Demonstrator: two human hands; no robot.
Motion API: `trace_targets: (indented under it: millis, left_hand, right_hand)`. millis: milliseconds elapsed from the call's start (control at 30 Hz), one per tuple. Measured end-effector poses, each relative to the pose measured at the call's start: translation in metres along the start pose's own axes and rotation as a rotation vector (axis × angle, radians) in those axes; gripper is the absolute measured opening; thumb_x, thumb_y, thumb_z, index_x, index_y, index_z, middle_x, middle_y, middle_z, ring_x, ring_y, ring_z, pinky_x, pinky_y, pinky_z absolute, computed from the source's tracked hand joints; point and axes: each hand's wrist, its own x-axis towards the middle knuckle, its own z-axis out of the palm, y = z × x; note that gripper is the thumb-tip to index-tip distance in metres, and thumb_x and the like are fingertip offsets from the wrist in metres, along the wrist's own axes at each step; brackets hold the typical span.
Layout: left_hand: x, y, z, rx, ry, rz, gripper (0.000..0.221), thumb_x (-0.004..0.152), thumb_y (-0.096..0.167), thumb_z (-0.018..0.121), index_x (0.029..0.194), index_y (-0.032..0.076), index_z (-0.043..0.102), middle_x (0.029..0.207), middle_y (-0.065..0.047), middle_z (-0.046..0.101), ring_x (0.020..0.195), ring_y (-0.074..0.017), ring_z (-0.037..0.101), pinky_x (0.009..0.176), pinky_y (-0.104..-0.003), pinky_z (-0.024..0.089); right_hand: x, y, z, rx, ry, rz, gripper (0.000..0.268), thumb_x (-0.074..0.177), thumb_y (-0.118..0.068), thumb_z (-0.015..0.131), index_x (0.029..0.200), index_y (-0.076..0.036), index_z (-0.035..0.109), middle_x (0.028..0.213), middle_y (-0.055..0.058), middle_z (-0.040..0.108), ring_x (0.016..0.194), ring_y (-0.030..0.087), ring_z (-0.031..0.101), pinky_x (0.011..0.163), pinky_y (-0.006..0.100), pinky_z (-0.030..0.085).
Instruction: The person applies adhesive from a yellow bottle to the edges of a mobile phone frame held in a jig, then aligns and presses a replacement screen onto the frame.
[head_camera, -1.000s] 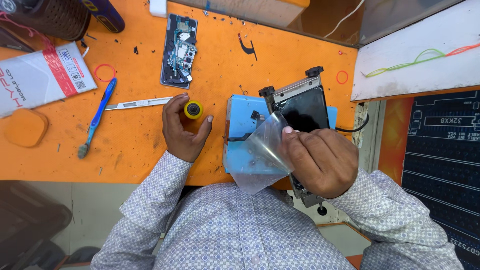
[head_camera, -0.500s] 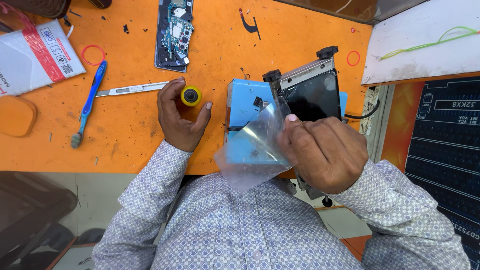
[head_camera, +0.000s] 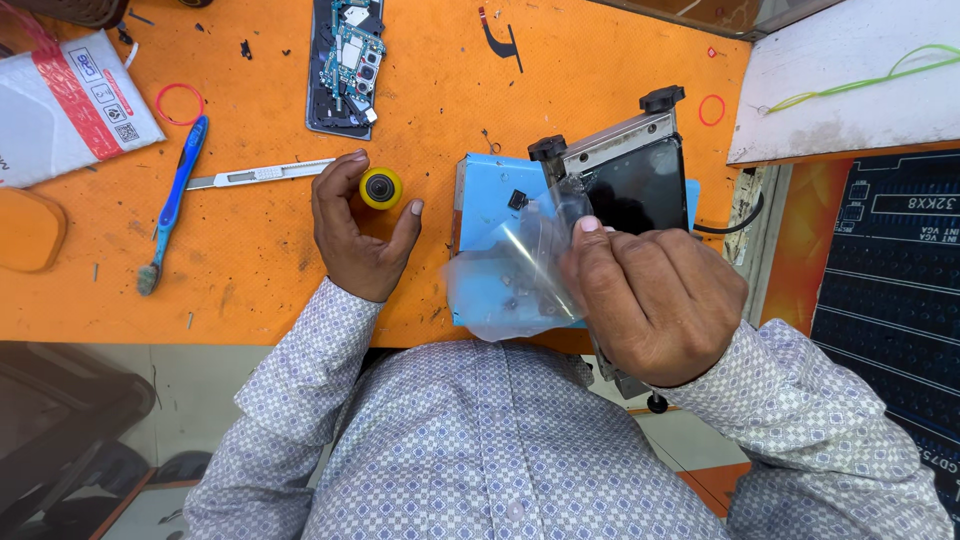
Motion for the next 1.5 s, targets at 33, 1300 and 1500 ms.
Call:
trace_targets:
  millis: [33, 1300, 1500]
  left_hand:
    - [0.000, 0.000, 0.000, -0.004, 0.002, -0.006, 0.071, 0.089, 0.004, 0.087, 0.143, 0.007, 0.041, 0.145, -0.017, 0.047, 0.135, -0.0307, 0.057, 0.114, -0.038, 0.056]
    - [0.001, 0.003, -0.002, 0.039, -0.007, 0.008, 0.067, 0.091, 0.009, 0.087, 0.141, 0.007, 0.043, 0.144, -0.017, 0.049, 0.134, -0.0320, 0.057, 0.113, -0.040, 0.055]
    - [0.002, 0.003, -0.002, 0.069, -0.010, 0.013, 0.067, 0.090, 0.010, 0.088, 0.141, 0.007, 0.044, 0.144, -0.017, 0.049, 0.135, -0.0328, 0.056, 0.114, -0.041, 0.053]
  right_hand:
    - [0.002, 0.000, 0.000, 0.001, 0.009, -0.002, 0.014, 0.093, 0.000, 0.081, 0.103, 0.008, 0.073, 0.081, 0.012, 0.070, 0.071, 0.020, 0.068, 0.057, 0.031, 0.055]
    - [-0.005, 0.000, -0.016, 0.093, -0.073, -0.008, 0.023, 0.083, 0.001, 0.078, 0.106, 0.000, 0.075, 0.094, 0.013, 0.075, 0.078, 0.023, 0.074, 0.062, 0.034, 0.059]
    - [-0.005, 0.000, -0.012, 0.059, 0.021, 0.146, 0.022, 0.089, 0.008, 0.080, 0.108, 0.003, 0.073, 0.098, 0.015, 0.072, 0.086, 0.027, 0.073, 0.069, 0.037, 0.061]
